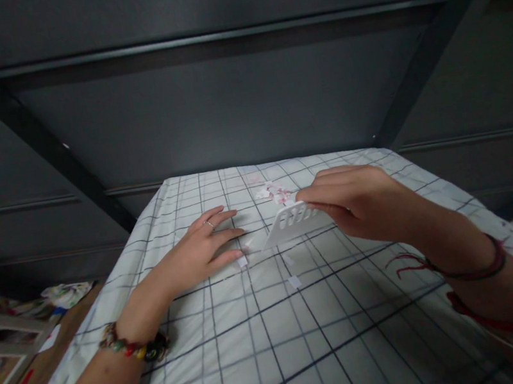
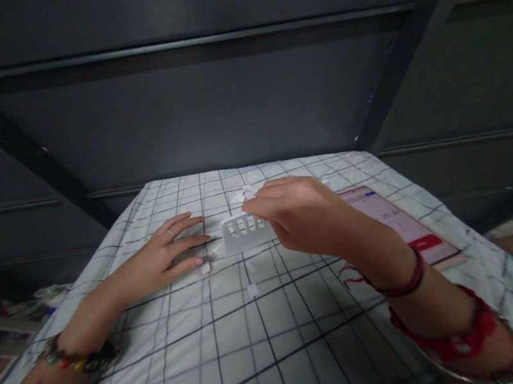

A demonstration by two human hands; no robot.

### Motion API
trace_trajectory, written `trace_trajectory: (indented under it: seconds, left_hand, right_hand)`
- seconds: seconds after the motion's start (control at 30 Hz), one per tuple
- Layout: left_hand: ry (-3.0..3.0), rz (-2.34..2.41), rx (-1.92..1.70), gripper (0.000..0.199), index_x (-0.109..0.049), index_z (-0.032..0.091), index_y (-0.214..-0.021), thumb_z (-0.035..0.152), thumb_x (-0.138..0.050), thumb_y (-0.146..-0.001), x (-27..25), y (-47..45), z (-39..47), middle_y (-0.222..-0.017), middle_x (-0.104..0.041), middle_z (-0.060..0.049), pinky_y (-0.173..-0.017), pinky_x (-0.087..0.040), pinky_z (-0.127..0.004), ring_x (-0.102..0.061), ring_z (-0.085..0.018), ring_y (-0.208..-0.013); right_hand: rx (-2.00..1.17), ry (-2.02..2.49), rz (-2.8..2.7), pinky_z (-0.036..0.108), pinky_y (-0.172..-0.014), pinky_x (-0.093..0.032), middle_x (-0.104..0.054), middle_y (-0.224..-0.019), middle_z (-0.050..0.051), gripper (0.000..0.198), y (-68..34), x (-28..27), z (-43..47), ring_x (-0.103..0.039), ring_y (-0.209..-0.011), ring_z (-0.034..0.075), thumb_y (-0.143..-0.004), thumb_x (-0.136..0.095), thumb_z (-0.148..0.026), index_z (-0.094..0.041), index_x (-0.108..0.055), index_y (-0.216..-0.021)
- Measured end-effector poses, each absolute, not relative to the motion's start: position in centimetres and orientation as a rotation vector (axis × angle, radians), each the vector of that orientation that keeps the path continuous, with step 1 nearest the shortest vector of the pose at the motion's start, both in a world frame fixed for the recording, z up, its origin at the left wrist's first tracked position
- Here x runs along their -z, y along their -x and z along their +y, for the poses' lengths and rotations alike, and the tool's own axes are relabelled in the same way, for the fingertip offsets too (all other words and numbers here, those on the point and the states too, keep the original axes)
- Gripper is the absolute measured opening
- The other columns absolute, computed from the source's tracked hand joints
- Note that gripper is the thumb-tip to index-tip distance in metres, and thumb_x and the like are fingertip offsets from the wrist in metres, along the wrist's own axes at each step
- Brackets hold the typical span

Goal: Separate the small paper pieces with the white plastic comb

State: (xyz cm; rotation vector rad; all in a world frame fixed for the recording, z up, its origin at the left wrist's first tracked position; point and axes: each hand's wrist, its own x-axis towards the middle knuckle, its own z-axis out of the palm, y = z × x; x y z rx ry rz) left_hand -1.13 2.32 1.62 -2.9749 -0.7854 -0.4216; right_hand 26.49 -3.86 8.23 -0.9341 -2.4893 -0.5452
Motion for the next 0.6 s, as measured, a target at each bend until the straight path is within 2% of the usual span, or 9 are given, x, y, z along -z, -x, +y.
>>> trace_trajectory:
  seconds: [0.2,0.37,0.6]
  left_hand:
    - [2.963,-0.78,0.433,0.04,-0.061,0.017,-0.112,0.045,-0.04,-0.094,-1.7,1.5,2.5,-0.132,-0.044,-0.014,-0.103,-0.028,-0.048,-0.029,-0.03,-0.128]
    - [2.92,-0.825,0.42,0.04,-0.063,0.014,-0.108,0.044,-0.04,-0.094,-1.8,2.0,2.9,-0.133,-0.044,-0.015,-0.103,-0.028,-0.049,-0.031,-0.031,-0.127]
    - [2.929,-0.867,0.366,0.034,-0.062,0.016,-0.109,0.04,-0.046,-0.092,-1.8,1.9,2.9,-0.134,-0.044,-0.012,-0.104,-0.028,-0.047,-0.031,-0.029,-0.127]
  right_hand:
    - [0.658,0.893,-2.343,0.024,-0.067,-0.042,-0.064,-0.073,0.003,0.024,-26.5,-7.7,-3.8,-0.057,-0.071,0.014,-0.078,-0.041,-0.002,-0.014,-0.061,-0.085]
    - [0.7,1.048,-2.397,0.027,-0.064,-0.038,-0.061,-0.067,0.002,0.031,-24.7,-6.7,-3.5,-0.053,-0.066,0.015,-0.075,-0.038,0.001,-0.015,-0.063,-0.085]
    - [0.661,1.042,-2.437,0.027,-0.061,-0.034,-0.056,-0.061,0.001,0.032,-24.1,-6.6,-3.7,-0.047,-0.061,0.015,-0.072,-0.037,0.004,-0.015,-0.062,-0.079]
